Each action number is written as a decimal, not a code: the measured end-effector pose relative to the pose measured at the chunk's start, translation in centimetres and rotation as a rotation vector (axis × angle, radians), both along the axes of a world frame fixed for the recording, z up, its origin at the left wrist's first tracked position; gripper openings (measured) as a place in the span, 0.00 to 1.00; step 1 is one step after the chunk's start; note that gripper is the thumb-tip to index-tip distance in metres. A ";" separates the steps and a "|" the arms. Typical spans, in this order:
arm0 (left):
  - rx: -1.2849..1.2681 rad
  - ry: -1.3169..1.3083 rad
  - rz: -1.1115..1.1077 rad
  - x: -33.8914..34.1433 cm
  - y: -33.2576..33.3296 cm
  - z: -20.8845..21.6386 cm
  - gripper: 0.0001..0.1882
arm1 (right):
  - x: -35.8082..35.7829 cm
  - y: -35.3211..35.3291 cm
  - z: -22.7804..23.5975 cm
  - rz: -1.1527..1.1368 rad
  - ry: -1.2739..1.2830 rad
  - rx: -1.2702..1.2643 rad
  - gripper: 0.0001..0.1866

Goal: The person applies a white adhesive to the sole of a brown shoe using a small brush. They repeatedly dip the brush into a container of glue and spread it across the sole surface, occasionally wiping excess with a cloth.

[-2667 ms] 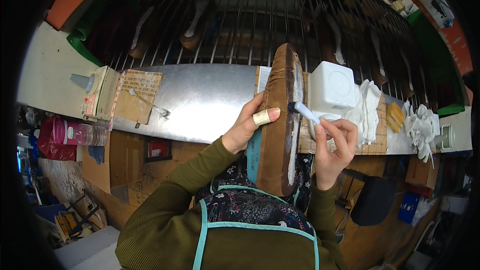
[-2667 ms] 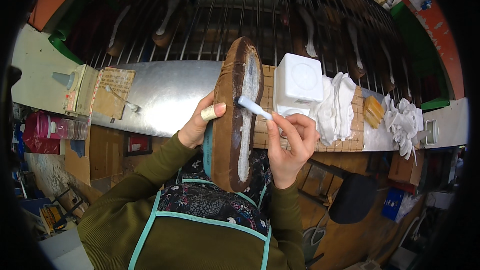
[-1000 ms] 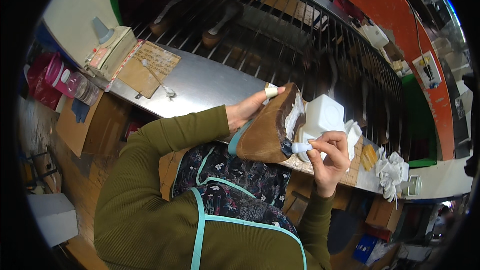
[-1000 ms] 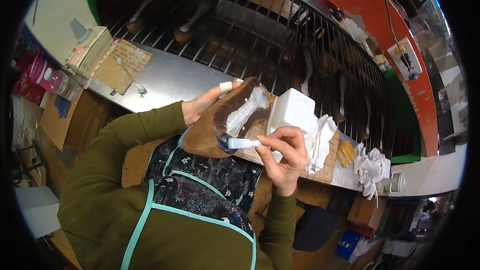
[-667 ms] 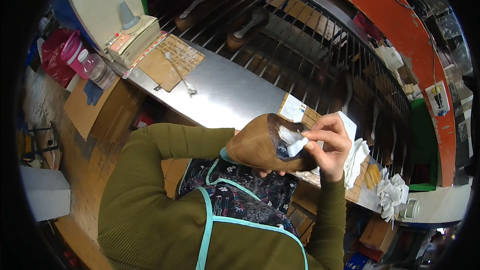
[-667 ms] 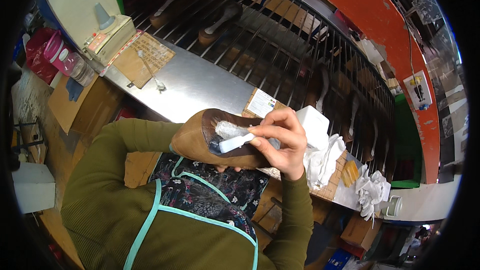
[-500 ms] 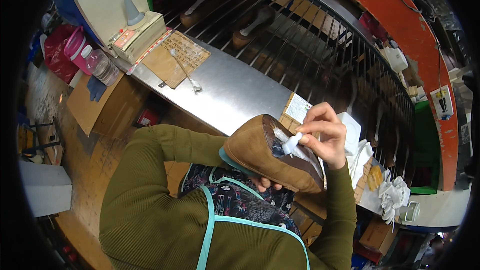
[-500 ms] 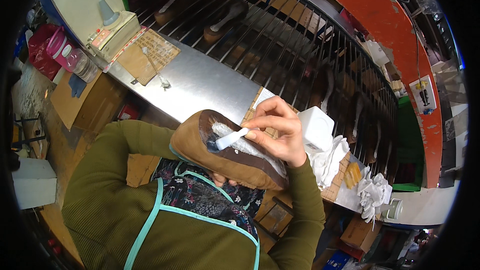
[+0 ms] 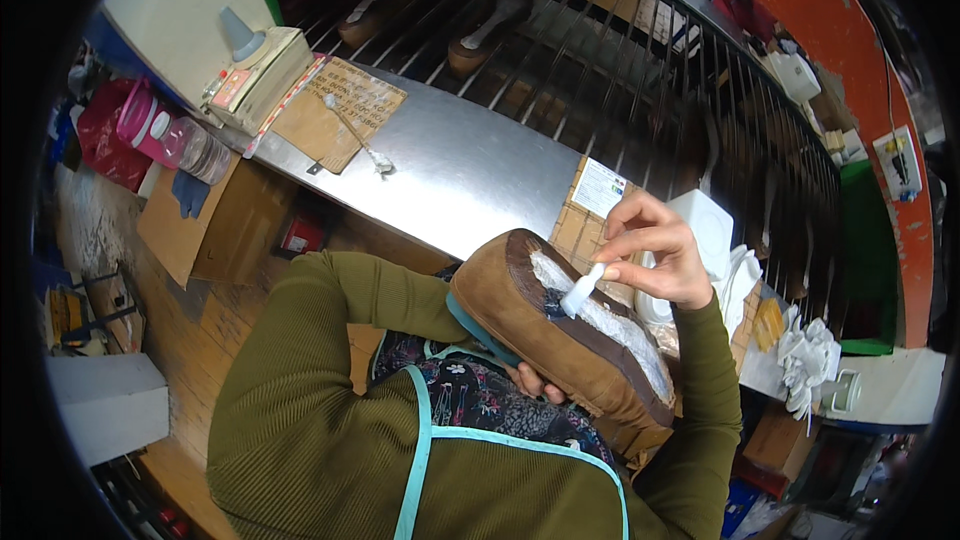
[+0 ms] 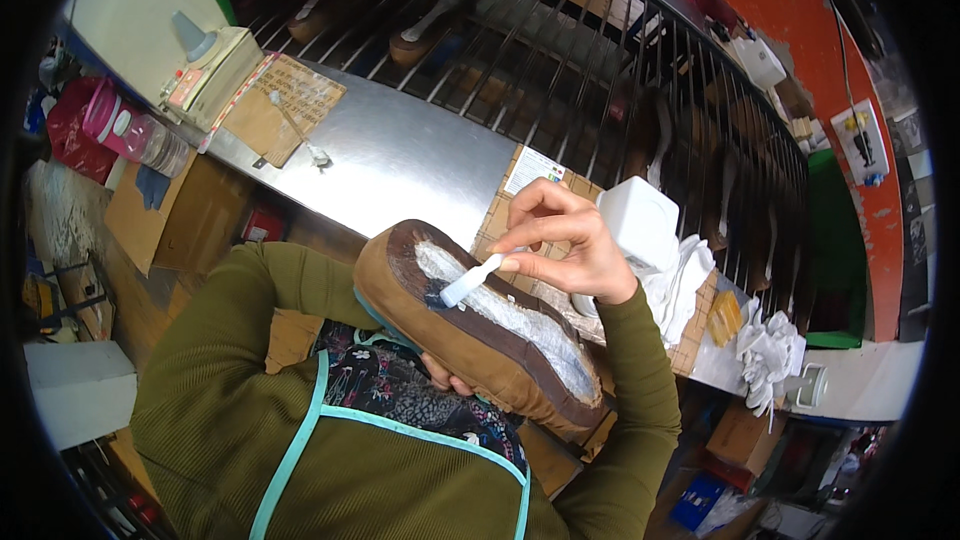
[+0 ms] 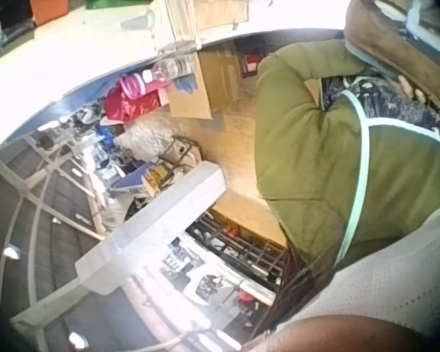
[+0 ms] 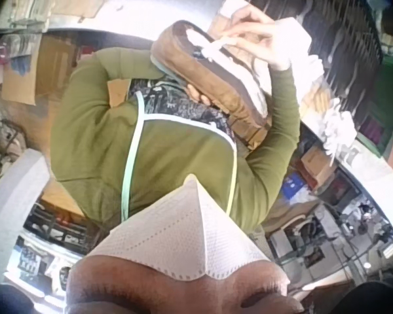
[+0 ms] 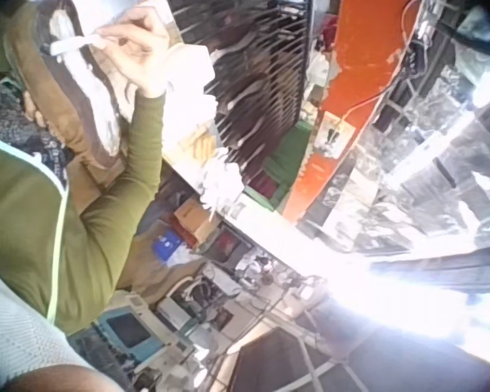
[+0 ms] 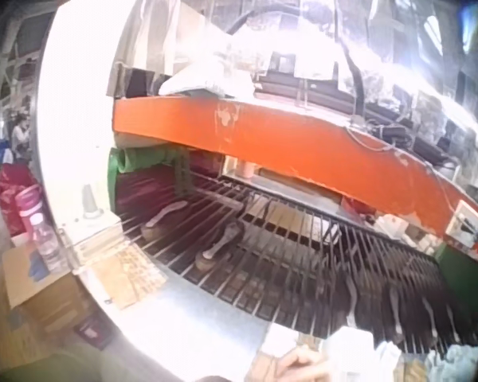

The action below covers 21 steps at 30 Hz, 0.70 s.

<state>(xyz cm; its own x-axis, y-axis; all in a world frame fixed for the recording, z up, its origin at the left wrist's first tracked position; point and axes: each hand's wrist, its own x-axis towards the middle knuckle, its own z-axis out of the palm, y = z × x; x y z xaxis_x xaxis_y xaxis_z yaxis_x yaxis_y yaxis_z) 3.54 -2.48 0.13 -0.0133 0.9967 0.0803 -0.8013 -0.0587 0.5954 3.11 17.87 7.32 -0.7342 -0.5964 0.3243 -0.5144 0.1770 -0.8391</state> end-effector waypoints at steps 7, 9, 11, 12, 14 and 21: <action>-0.026 -0.082 0.139 -1.3 1.9 -1.8 0.40 | 6.8 6.6 -0.2 -0.638 0.053 -0.042 0.07; -0.054 -0.111 0.263 -2.4 1.8 -2.9 0.41 | 10.7 9.3 -2.6 -0.905 -0.002 -0.082 0.06; -0.067 -0.142 0.382 -4.0 2.7 -4.2 0.43 | 14.4 10.0 -4.7 -1.155 -0.147 -0.098 0.06; -0.072 -0.158 0.447 -4.9 3.3 -5.1 0.44 | 15.7 10.4 -6.5 -1.246 -0.087 0.025 0.06; -0.098 -0.177 0.574 -6.5 4.5 -6.1 0.45 | 16.7 10.1 -8.3 -1.366 0.032 0.257 0.06; -0.186 -0.061 0.756 -8.7 8.7 -7.5 0.52 | 15.4 9.3 -10.3 -1.437 0.350 0.817 0.04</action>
